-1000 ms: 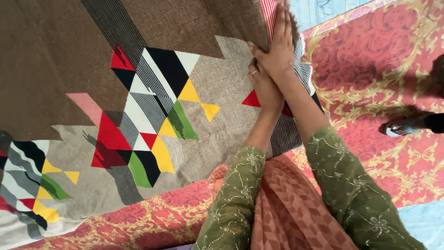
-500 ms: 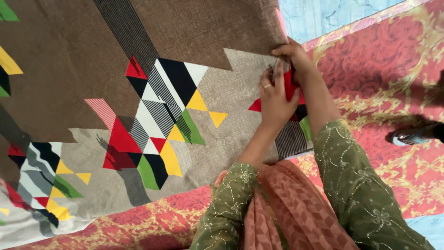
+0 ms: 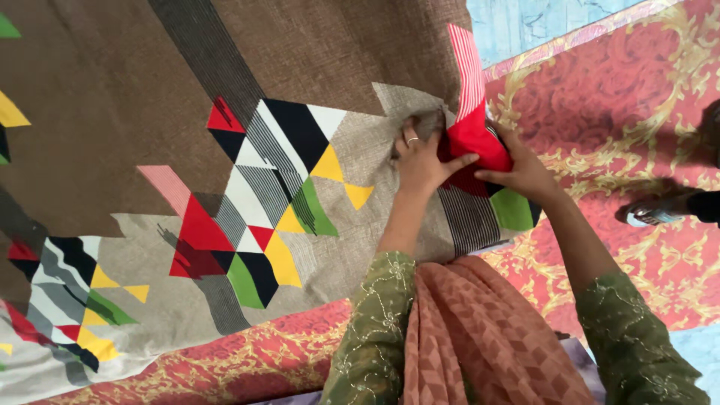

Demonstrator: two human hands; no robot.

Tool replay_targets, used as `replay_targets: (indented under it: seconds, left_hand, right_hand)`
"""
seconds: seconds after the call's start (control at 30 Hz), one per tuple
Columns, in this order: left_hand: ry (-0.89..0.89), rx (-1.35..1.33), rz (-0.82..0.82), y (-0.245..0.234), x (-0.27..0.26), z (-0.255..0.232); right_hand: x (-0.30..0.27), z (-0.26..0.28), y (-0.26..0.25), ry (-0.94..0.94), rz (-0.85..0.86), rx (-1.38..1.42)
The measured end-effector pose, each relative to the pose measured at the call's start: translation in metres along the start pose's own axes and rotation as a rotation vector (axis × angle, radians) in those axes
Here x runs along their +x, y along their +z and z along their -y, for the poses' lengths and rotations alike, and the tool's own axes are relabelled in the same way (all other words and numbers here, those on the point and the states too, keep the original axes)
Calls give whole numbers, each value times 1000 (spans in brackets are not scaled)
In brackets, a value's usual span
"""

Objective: The person spreads a patterned bedspread over a bed, smoothing the fabric with their hands and tucking the edges under the mattress.

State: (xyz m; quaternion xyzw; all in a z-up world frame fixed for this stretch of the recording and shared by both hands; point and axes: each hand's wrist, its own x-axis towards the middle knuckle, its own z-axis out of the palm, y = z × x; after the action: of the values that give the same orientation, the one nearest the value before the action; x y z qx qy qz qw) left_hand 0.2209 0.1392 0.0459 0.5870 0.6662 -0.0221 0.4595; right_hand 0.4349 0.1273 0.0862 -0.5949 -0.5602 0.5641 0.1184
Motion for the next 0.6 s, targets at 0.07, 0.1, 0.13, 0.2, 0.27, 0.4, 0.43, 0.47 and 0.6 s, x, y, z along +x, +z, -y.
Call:
replay_targets:
  seconds: [0.07,0.1,0.13,0.2,0.27,0.4,0.43,0.47,0.6]
  left_hand:
    - [-20,17,86,-16,9,0]
    - [-37,31,182,-21,12,0]
    - [-33,30,180,-26,14,1]
    - [-36,7,171,-32,17,2]
    - [-47,6,173,-35,18,-4]
    - [-136,87,237,-43,17,-21]
    - [-138,86,232,-45,16,-24]
    - [-137,100,222,-47,15,-25]
    - [-138,127,180,-39,12,-25]
  right_hand:
    - [-1,-3,3,81,-30,52]
    - [0,-6,9,185,-30,234]
    - [0,-11,14,288,-29,416]
    - [-1,-21,29,355,-82,683]
    - [4,-31,35,407,-132,957]
    - [24,-52,45,393,-234,880]
    - [23,-58,45,384,-263,846]
    - [21,-62,46,380,-260,846]
    - [17,-63,54,158,-347,558]
